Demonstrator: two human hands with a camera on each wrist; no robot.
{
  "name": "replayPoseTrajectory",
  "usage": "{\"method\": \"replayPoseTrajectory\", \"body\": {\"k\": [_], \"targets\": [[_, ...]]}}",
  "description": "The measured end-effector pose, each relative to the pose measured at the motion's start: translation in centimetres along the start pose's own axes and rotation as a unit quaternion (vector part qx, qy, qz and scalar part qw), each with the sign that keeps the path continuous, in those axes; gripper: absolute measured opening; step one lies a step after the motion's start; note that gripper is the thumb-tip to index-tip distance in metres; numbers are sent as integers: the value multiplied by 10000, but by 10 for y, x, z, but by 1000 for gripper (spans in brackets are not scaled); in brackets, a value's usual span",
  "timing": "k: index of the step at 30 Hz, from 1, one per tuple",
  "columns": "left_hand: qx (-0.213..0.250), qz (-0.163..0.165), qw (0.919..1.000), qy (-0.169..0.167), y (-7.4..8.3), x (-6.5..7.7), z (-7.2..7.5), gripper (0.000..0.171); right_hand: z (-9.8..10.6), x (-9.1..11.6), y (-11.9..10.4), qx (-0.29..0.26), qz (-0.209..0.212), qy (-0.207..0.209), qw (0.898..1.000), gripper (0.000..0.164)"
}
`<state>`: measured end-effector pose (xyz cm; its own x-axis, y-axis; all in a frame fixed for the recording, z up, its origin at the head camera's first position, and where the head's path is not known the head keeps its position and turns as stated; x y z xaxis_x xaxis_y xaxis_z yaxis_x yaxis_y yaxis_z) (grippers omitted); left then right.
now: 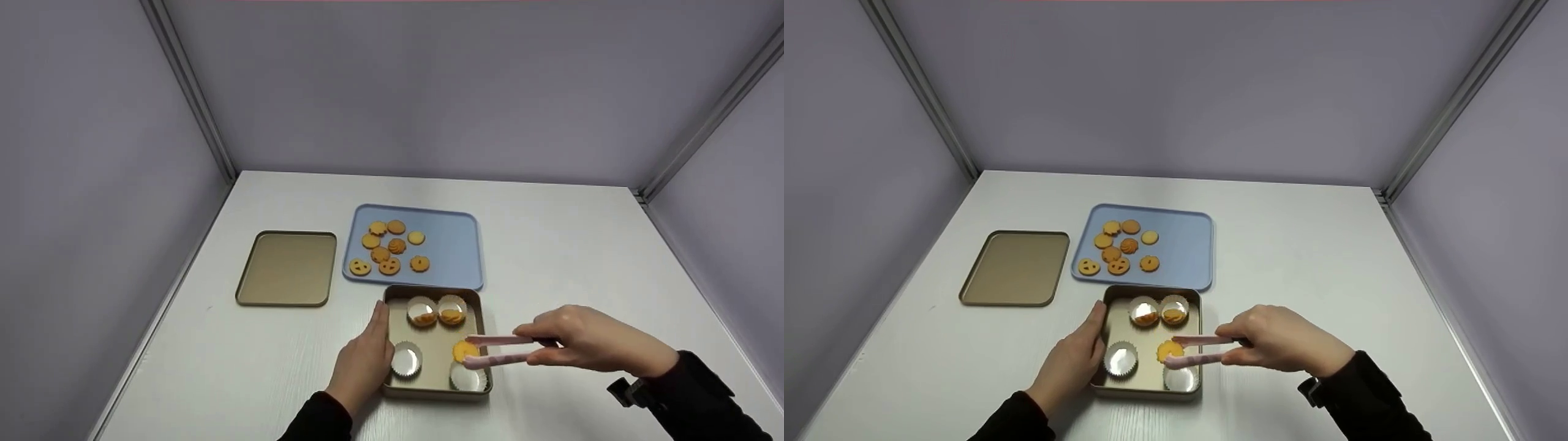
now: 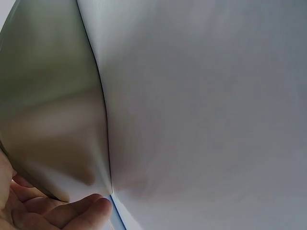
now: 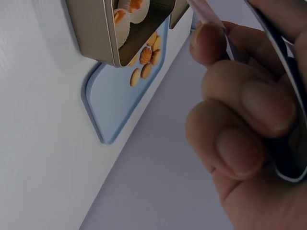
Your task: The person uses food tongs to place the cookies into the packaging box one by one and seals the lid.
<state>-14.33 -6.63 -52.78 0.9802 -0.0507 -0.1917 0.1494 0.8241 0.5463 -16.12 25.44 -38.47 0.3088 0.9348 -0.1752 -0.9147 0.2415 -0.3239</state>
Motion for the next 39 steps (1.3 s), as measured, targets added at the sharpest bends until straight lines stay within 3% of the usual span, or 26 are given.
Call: {"method": "replayPoseTrajectory", "body": {"k": [6,13,21,27,32,39], "targets": [[2,75,10000,-39,0,0,0,63,-7,-8,-11,92,-230,-656,9975,12],[2,112,9999,-81,0,-1,0,63,-16,-17,-16,544,-734,-1285,9875,15],[14,-128,9998,128,0,0,-1,61,-12,-24,-20,891,-943,-1369,9820,15],[-36,-165,9995,276,-1,1,-1,60,-16,-26,-17,849,-1116,-1521,9784,17],[-32,-104,9998,167,0,1,0,61,-28,-31,-15,951,-1063,-1526,9779,14],[-1,6,10000,14,-1,-1,-1,61,-41,-38,-14,1536,-930,-1445,9731,22]]}}
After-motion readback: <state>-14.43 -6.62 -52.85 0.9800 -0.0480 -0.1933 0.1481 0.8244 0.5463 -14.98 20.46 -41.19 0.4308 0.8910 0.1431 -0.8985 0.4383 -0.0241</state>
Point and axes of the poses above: each hand's wrist, its own x-axis away from the middle knuckle, its own z-axis out of the back of the hand, y = z × x, the point moved 3 cm from there along -x, towards the middle knuckle, and after that the axes turned 9 degrees about z, right-handed, at the moved point
